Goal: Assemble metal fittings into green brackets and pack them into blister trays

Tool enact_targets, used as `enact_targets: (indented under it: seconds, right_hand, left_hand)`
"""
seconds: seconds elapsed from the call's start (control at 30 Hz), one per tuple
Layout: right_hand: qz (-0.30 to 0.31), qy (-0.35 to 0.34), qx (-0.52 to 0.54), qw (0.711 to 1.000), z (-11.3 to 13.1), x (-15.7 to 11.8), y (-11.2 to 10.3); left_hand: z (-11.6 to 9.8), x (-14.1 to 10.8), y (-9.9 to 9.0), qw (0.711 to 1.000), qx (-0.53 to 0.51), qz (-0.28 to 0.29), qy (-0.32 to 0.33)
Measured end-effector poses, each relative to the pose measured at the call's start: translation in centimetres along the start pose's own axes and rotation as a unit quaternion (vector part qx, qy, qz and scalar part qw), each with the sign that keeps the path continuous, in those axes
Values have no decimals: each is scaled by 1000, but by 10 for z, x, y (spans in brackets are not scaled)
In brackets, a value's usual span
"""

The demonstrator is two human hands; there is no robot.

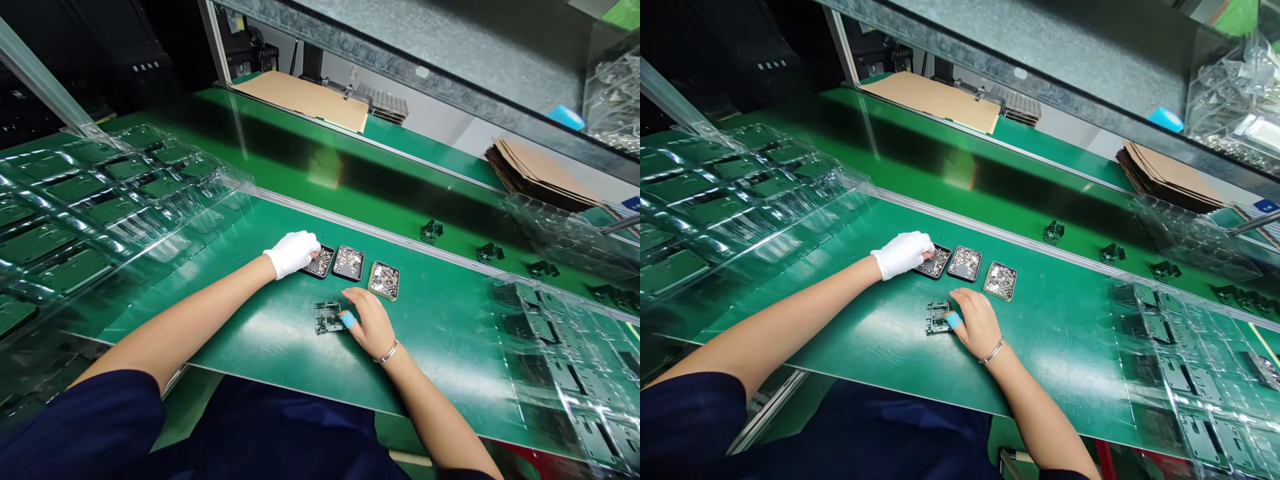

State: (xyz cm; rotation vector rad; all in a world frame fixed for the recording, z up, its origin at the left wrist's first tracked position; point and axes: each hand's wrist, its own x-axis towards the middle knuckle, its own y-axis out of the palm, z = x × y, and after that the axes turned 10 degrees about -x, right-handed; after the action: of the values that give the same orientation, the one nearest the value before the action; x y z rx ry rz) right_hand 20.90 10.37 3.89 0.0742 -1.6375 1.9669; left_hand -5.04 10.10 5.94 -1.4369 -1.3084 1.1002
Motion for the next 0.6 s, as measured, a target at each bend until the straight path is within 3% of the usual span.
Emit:
enact_targets:
  seconds: [0.2, 0.43, 0.6]
  right_hand:
    - [-11, 4, -4, 1000, -3, 2, 1]
    - [-14, 19, 12, 1000, -7, 2, 1]
    - [-17, 23, 22, 999, -9, 1, 2]
  left_hand:
    - [4, -4, -1, 1000, -25, -10, -9]
    - [-3, 4, 8, 999, -32, 31, 30]
    - [-3, 5, 5, 999, -51, -4, 13]
